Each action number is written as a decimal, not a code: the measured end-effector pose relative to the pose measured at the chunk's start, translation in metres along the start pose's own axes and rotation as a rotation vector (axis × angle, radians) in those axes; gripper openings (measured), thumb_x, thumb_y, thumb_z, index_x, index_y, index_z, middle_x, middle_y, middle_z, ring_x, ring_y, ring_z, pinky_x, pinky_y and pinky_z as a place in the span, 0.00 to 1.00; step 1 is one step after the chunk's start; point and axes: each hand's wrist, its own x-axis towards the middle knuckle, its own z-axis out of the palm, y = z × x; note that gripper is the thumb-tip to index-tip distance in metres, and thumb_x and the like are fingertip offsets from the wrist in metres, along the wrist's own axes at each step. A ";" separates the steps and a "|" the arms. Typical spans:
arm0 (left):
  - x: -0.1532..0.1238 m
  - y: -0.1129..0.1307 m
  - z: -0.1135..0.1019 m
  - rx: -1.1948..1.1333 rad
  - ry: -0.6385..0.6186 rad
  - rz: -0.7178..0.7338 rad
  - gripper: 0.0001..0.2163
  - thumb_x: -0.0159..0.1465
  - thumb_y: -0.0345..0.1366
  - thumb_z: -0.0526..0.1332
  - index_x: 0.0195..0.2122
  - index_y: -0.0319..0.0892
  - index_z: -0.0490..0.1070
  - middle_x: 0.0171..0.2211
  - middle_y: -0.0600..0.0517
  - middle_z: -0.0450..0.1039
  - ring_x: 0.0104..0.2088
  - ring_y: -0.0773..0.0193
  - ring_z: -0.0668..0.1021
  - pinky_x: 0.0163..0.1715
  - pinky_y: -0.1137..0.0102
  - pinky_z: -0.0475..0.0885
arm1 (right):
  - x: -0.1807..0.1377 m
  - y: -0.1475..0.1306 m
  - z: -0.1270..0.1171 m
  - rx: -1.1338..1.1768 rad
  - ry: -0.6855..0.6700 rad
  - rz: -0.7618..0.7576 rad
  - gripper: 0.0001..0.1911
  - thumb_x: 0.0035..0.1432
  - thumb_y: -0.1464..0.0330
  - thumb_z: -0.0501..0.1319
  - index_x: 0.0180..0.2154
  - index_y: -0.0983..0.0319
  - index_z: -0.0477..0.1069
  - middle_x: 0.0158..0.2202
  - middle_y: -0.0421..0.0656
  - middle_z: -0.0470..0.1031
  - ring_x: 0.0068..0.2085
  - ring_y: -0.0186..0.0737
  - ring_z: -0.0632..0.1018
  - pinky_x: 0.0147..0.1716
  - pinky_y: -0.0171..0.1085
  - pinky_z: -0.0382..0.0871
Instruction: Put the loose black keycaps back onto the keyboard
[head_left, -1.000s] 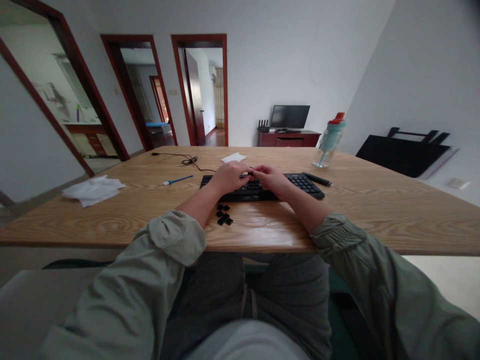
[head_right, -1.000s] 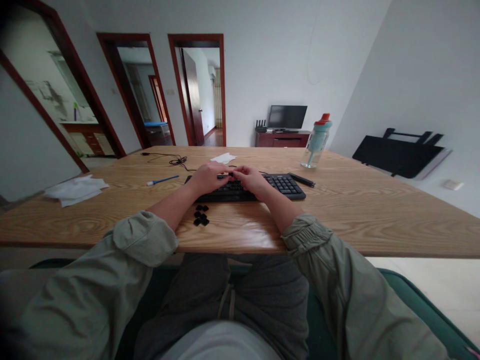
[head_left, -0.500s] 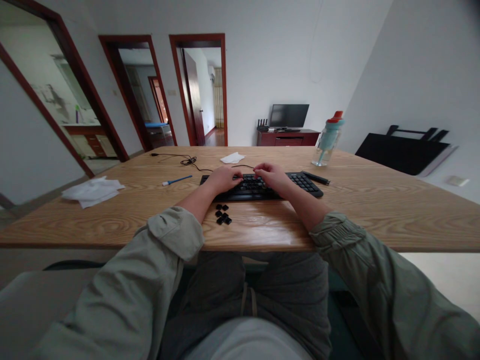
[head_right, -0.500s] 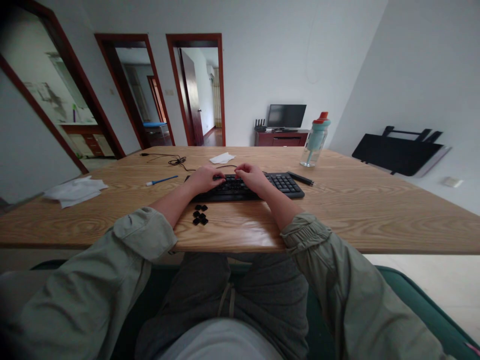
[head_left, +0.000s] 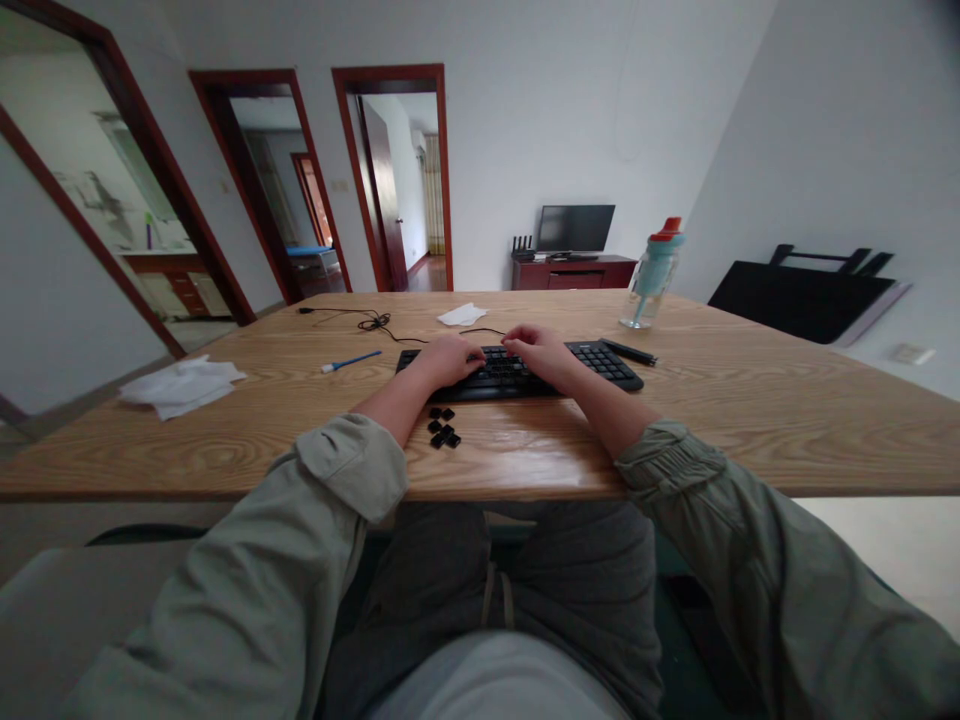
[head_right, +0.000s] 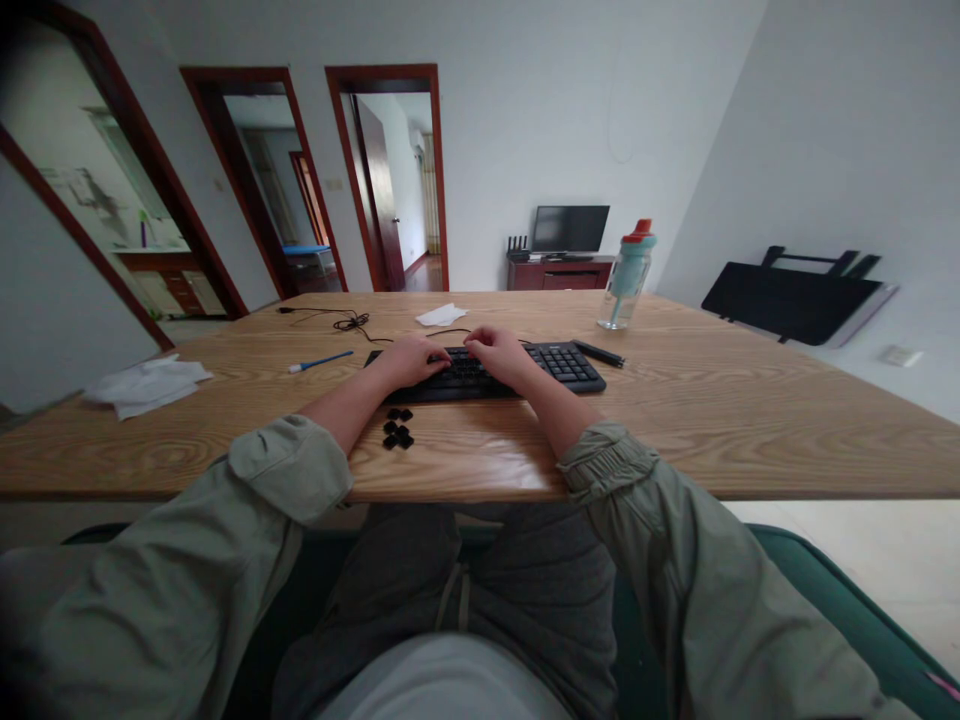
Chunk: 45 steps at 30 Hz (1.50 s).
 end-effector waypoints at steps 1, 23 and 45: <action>0.000 0.000 0.000 -0.006 -0.002 0.000 0.14 0.66 0.42 0.56 0.45 0.50 0.81 0.40 0.48 0.80 0.41 0.56 0.79 0.41 0.67 0.71 | 0.000 0.001 0.000 -0.006 -0.002 -0.006 0.08 0.55 0.67 0.59 0.34 0.64 0.74 0.32 0.43 0.75 0.35 0.38 0.73 0.39 0.36 0.64; 0.002 -0.006 0.004 -0.074 -0.022 0.062 0.19 0.58 0.27 0.56 0.45 0.48 0.81 0.47 0.52 0.79 0.48 0.59 0.78 0.54 0.68 0.69 | -0.006 0.000 0.002 -0.149 -0.056 -0.095 0.10 0.55 0.66 0.59 0.33 0.65 0.75 0.30 0.42 0.75 0.32 0.37 0.70 0.34 0.36 0.62; -0.005 0.000 0.008 -0.071 -0.109 -0.062 0.27 0.57 0.23 0.58 0.57 0.53 0.74 0.52 0.50 0.76 0.50 0.51 0.78 0.50 0.62 0.72 | -0.006 -0.001 -0.024 -0.187 0.255 -0.132 0.09 0.51 0.67 0.56 0.31 0.64 0.73 0.27 0.44 0.72 0.29 0.38 0.69 0.31 0.38 0.61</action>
